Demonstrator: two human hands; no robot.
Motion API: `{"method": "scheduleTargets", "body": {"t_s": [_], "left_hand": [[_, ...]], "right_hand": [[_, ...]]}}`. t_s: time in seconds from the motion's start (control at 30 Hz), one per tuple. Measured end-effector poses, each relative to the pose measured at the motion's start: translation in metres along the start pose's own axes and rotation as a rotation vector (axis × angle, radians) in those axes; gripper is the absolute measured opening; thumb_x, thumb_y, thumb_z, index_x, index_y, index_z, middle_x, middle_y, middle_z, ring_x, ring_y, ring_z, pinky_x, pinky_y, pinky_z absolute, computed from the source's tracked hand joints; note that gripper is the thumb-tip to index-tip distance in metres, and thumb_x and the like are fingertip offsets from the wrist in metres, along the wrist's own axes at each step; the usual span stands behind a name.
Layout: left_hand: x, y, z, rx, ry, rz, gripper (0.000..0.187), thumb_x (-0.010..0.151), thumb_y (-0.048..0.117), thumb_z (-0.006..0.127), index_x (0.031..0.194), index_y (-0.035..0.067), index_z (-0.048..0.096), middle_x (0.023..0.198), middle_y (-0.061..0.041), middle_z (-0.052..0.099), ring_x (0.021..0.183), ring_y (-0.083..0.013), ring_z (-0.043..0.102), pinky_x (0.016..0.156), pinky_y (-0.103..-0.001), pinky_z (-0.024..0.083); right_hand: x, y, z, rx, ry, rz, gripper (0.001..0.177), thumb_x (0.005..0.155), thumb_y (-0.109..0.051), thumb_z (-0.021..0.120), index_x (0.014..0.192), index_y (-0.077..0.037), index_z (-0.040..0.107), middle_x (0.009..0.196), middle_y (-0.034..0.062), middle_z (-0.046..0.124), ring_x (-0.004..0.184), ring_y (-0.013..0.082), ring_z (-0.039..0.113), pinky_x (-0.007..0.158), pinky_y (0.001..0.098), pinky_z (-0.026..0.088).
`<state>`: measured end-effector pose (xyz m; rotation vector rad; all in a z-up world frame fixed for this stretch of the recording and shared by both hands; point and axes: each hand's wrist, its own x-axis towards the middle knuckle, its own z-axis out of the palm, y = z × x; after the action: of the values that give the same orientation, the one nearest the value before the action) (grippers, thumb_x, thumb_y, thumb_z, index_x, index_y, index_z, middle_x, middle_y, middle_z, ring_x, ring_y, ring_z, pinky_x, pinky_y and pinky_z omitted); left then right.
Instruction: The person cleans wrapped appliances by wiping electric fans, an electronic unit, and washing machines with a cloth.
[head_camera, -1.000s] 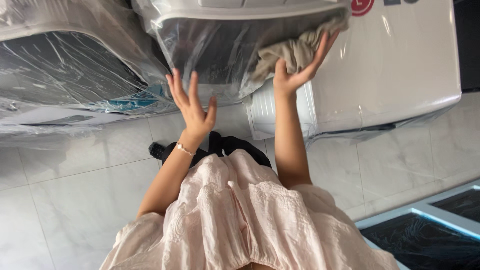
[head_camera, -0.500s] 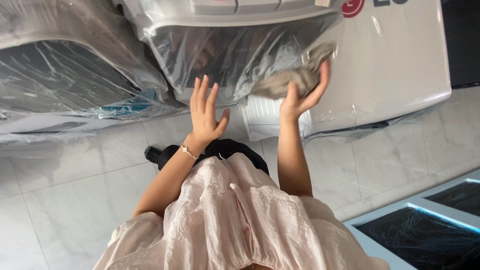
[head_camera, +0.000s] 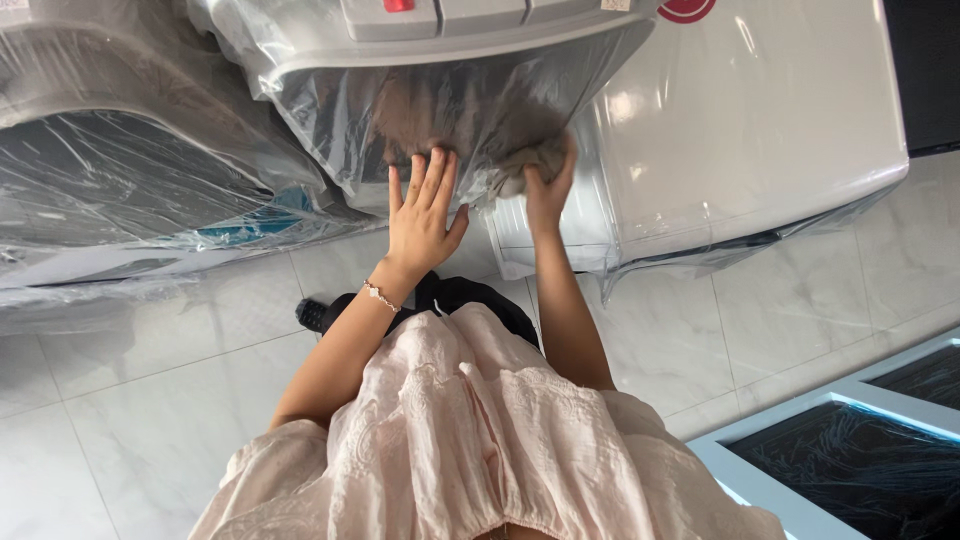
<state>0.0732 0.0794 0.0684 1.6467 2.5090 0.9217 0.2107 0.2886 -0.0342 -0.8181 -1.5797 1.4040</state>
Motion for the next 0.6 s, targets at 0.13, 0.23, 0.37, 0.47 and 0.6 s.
{"method": "scheduleTargets", "body": {"t_s": [0.13, 0.23, 0.37, 0.47, 0.6], "left_hand": [[-0.003, -0.010, -0.017, -0.033, 0.022, 0.048, 0.077, 0.093, 0.030, 0.069, 0.158, 0.003, 0.038, 0.165, -0.017, 0.033, 0.151, -0.0392, 0.034, 0.123, -0.061, 0.019], [-0.023, -0.026, -0.037, -0.195, 0.130, 0.104, 0.063, 0.095, 0.014, 0.067, 0.155, 0.005, 0.049, 0.164, -0.020, 0.040, 0.153, -0.0355, 0.040, 0.126, -0.049, 0.032], [-0.047, -0.048, -0.062, -0.273, 0.369, -0.037, 0.050, 0.087, -0.002, 0.066, 0.137, 0.003, 0.061, 0.154, -0.020, 0.052, 0.146, -0.0366, 0.049, 0.118, -0.044, 0.043], [-0.059, -0.057, -0.072, -0.319, 0.541, -0.119, 0.045, 0.089, -0.008, 0.064, 0.133, 0.001, 0.062, 0.147, -0.018, 0.057, 0.142, -0.0364, 0.052, 0.119, -0.046, 0.044], [-0.070, -0.065, -0.083, -0.439, 0.682, -0.209, 0.035, 0.093, -0.012, 0.060, 0.126, 0.001, 0.061, 0.135, -0.017, 0.061, 0.129, -0.0325, 0.061, 0.110, -0.041, 0.051]], "right_hand": [[-0.066, -0.007, 0.029, -0.323, -0.121, -0.038, 0.078, 0.086, -0.011, 0.076, 0.151, 0.006, 0.037, 0.146, 0.0224, 0.052, 0.136, 0.0319, 0.051, 0.115, 0.0435, 0.040], [-0.083, -0.056, 0.053, -0.285, -0.224, -0.320, 0.073, 0.083, -0.026, 0.073, 0.147, 0.000, 0.049, 0.132, 0.0192, 0.062, 0.124, 0.0292, 0.064, 0.109, 0.0435, 0.053], [-0.042, -0.151, 0.094, -0.228, -0.085, -1.044, 0.081, 0.092, -0.058, 0.061, 0.153, -0.011, 0.037, 0.151, 0.0228, 0.043, 0.145, 0.0386, 0.045, 0.121, 0.0599, 0.043], [-0.010, -0.190, 0.133, -0.370, -0.064, -1.133, 0.089, 0.091, -0.057, 0.070, 0.160, -0.018, 0.029, 0.161, 0.0160, 0.033, 0.157, 0.0357, 0.024, 0.130, 0.0598, 0.021], [0.002, -0.154, 0.185, -0.704, -0.134, -1.319, 0.084, 0.098, -0.062, 0.069, 0.159, -0.012, 0.041, 0.165, 0.0149, 0.026, 0.155, 0.0378, 0.014, 0.126, 0.0610, 0.011]]}}
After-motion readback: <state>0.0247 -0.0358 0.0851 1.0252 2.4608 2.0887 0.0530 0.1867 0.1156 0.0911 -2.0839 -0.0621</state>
